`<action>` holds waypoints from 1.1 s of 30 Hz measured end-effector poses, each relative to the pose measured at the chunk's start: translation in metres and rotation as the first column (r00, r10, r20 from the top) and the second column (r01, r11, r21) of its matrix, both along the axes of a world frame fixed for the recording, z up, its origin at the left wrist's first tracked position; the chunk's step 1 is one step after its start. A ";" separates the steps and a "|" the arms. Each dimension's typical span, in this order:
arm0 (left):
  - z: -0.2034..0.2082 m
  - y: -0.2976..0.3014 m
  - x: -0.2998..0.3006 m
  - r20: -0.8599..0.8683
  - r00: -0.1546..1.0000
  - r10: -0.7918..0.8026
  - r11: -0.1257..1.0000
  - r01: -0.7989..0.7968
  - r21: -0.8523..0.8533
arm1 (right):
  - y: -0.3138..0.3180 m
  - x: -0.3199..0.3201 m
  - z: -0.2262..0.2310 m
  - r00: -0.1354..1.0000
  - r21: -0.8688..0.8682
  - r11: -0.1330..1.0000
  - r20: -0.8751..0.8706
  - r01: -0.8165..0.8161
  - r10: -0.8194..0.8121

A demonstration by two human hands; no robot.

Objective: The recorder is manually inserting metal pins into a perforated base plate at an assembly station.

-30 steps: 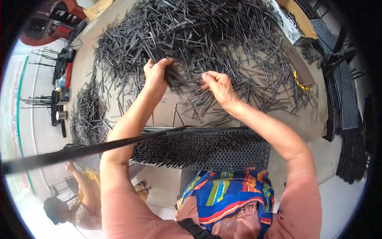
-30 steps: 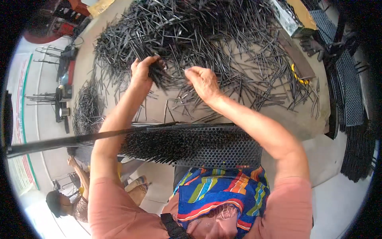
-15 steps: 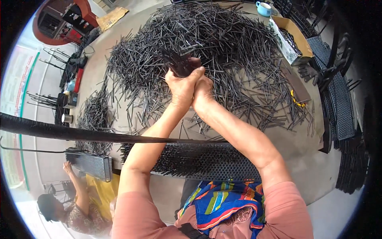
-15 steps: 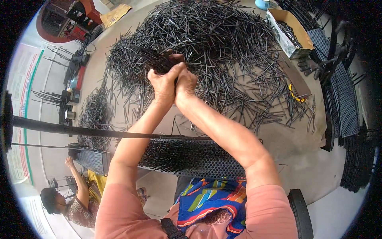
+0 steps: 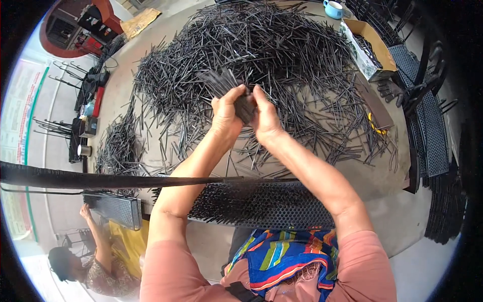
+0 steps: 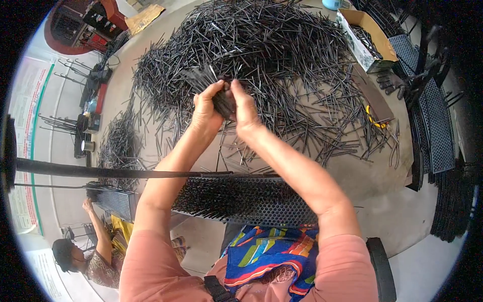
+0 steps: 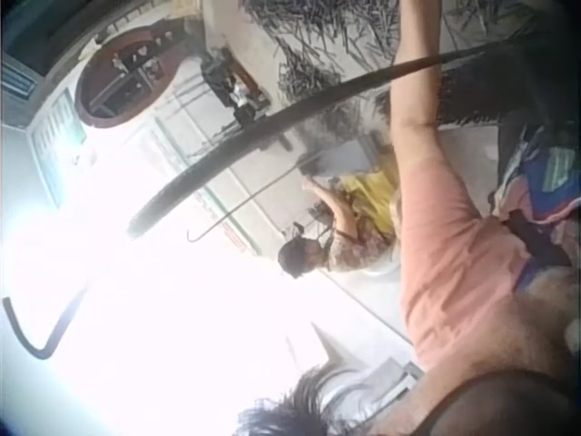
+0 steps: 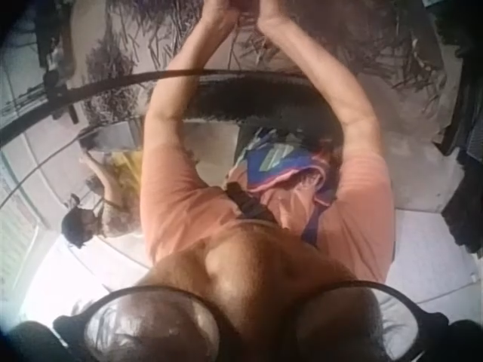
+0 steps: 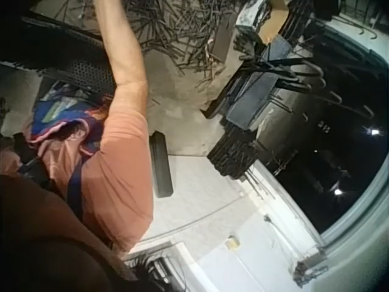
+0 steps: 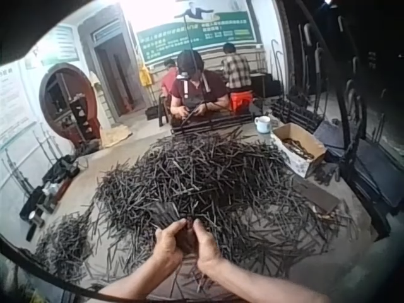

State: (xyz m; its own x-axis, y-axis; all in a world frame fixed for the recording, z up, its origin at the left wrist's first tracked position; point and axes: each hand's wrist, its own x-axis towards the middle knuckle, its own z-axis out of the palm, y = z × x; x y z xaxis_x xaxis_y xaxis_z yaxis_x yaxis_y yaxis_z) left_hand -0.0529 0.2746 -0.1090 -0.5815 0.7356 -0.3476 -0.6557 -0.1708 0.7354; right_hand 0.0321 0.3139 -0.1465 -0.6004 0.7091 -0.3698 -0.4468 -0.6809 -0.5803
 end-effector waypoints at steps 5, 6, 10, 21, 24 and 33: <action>-0.007 -0.003 -0.003 -0.211 0.729 -0.651 0.757 0.602 -0.254 | 0.030 0.041 0.008 0.948 0.090 0.954 -0.122 -0.285 0.294; -0.011 -0.003 0.004 -0.237 0.649 -0.723 0.690 0.658 -0.302 | 0.042 0.043 -0.006 0.945 0.112 0.968 -0.220 -0.224 0.244; -0.018 -0.003 0.003 -0.222 0.386 -0.895 0.439 0.675 -0.593 | 0.067 0.062 -0.022 0.999 0.244 0.970 0.030 -0.024 0.017; 0.029 -0.117 -0.082 -0.635 0.752 -0.175 0.953 -0.034 -0.302 | 0.050 0.208 -0.051 0.594 0.742 0.490 0.666 -0.458 -0.452; 0.075 -0.163 -0.049 -0.562 0.825 0.059 0.952 -0.217 -0.217 | 0.011 0.238 -0.030 0.749 0.759 0.535 0.585 -0.371 -0.310; 0.063 -0.250 0.162 -0.055 0.988 0.145 0.987 -0.141 0.074 | -0.224 0.204 0.027 0.972 0.113 0.966 0.059 -0.234 0.228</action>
